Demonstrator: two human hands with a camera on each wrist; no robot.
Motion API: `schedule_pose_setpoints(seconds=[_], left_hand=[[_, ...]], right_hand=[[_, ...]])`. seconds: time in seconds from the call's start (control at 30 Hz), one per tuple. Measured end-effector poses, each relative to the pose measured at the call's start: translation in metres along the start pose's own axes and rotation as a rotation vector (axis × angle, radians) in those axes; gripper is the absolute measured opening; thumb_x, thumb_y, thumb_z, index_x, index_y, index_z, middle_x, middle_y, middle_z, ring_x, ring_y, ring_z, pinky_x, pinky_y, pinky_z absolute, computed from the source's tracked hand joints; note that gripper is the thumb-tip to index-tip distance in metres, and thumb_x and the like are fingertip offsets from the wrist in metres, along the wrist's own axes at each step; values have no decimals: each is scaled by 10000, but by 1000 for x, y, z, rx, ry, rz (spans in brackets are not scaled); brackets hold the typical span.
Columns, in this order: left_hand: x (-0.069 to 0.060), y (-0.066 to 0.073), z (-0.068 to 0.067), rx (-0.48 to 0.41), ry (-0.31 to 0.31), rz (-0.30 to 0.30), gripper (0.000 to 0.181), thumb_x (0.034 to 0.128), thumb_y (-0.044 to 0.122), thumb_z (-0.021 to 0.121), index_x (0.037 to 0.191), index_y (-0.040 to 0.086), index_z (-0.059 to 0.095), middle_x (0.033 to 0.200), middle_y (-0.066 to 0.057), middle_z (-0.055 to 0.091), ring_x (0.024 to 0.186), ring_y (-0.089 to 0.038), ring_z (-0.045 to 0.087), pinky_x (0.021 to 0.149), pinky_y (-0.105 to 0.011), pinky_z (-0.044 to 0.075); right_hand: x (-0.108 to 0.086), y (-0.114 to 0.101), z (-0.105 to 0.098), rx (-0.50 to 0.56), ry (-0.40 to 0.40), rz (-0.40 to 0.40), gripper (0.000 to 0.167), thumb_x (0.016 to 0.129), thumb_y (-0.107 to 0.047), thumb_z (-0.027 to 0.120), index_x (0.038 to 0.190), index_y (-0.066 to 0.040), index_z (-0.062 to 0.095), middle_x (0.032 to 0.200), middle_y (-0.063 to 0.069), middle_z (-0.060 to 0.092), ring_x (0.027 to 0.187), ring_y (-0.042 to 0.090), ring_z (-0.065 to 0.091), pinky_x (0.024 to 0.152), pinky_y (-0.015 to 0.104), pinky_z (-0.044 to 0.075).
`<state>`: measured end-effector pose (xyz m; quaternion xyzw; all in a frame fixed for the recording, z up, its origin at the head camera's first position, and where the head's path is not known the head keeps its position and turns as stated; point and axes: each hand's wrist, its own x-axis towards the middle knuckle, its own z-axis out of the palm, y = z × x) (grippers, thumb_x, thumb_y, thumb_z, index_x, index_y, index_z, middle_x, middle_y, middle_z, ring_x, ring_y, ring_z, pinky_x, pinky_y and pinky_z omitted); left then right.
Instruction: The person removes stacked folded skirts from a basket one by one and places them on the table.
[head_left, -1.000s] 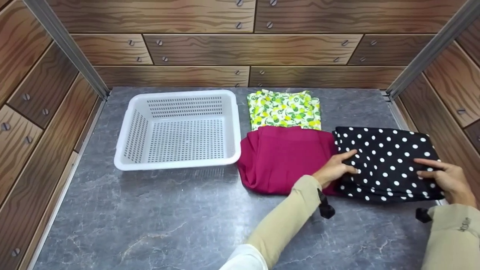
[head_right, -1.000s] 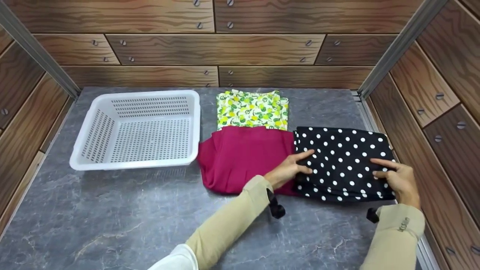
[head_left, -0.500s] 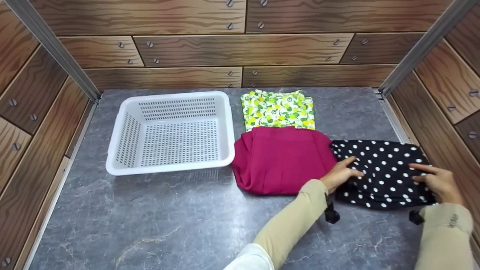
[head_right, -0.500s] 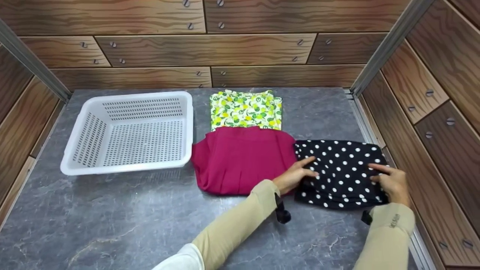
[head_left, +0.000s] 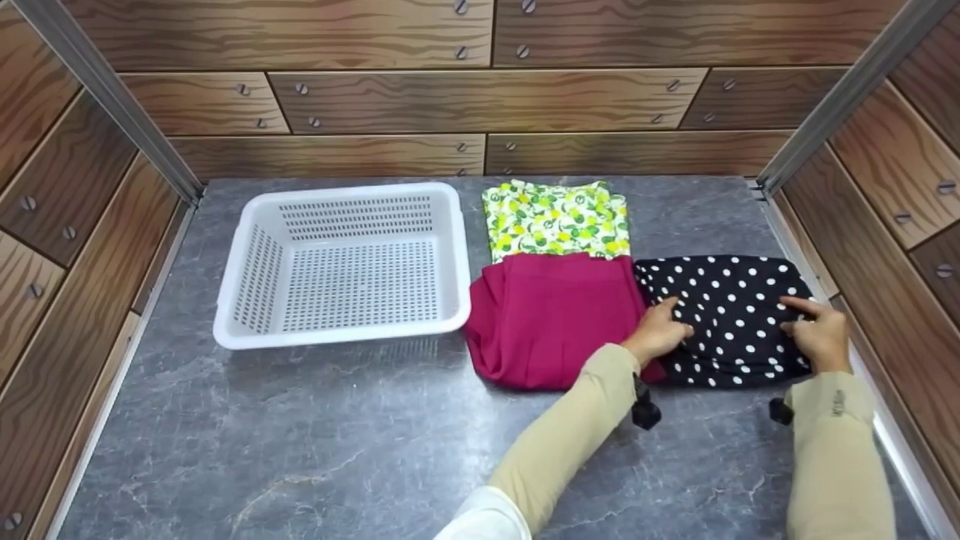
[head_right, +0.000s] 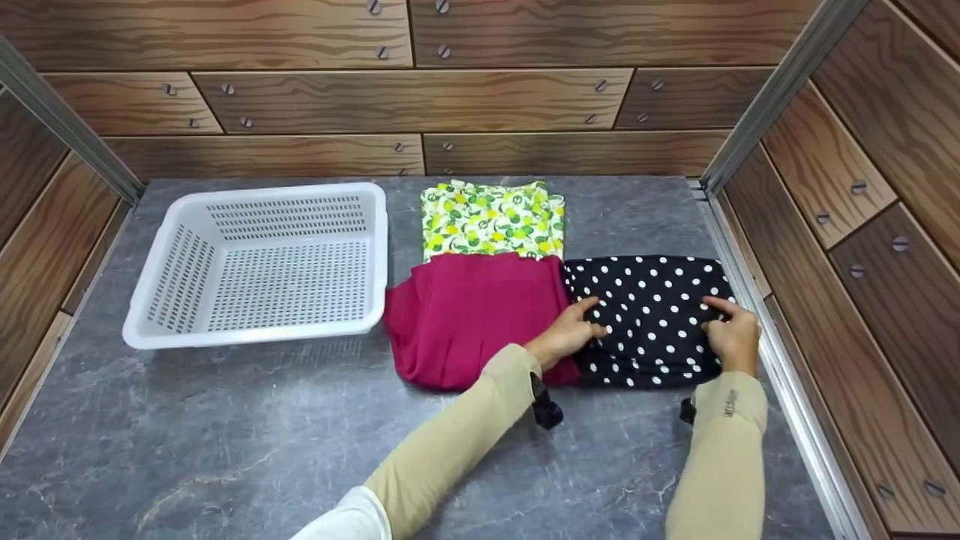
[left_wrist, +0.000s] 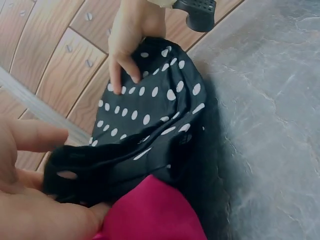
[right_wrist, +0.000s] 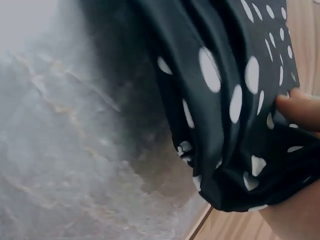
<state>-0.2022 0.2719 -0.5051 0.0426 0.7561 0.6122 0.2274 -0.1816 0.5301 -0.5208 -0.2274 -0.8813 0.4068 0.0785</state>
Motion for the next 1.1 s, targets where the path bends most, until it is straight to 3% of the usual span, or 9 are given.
schedule_pose_setpoints(seconds=[0.07,0.2,0.37,0.63,0.73,0.87,0.97,1.1], left_hand=[[0,-3,-1,4,9,-29,616,851,19,699,1447,37,546,1423,-74,580,1325,-121,485,1096,-198,327],[0,-10,-2,-33,19,-74,599,858,26,691,1441,38,554,1432,-65,569,1331,-134,481,1102,-213,333],[4,-13,-4,-102,45,-62,580,847,7,677,1418,22,573,1417,-76,582,1310,-143,496,1093,-215,343],[1,-11,-17,-191,71,-51,525,877,-5,678,1392,-18,579,1392,-113,597,1303,-176,508,1090,-227,360],[-3,-8,-30,-194,76,-31,526,886,8,675,1401,-18,570,1396,-118,595,1311,-188,507,1096,-247,366],[-11,-3,-53,-152,74,42,522,901,28,664,1414,10,564,1359,-132,608,1235,-218,559,1029,-267,430],[-20,2,-78,-70,54,137,500,942,51,645,1432,29,546,1380,-137,592,1214,-246,577,986,-270,461],[-31,9,-122,91,19,309,478,1002,94,607,1465,29,508,1469,-138,533,1343,-247,502,1077,-266,403]], right_hand=[[0,2,3,-57,-21,-7,499,798,110,624,1283,6,674,1383,367,493,1132,355,488,797,177,378],[1,6,9,-140,-39,2,503,825,74,593,1328,80,578,1402,390,453,1211,458,461,901,336,408],[2,3,11,-192,-62,-16,532,845,27,528,1373,89,516,1413,424,403,1236,537,433,1012,598,378],[0,-1,17,-241,-46,0,508,873,-15,542,1374,66,541,1327,399,497,1103,506,512,828,453,449],[-1,-6,20,-236,14,-20,478,869,-12,537,1338,71,575,1362,382,494,1217,507,483,991,523,422],[-2,-13,24,-212,98,-44,440,889,-6,509,1311,76,604,1425,330,472,1361,495,380,1141,547,289],[-3,-19,26,-208,129,-37,430,916,-19,487,1321,70,600,1480,297,425,1409,485,305,1156,565,247],[-4,-29,28,-186,171,-98,396,924,-8,488,1287,93,612,1483,316,407,1414,497,269,1163,575,214]])
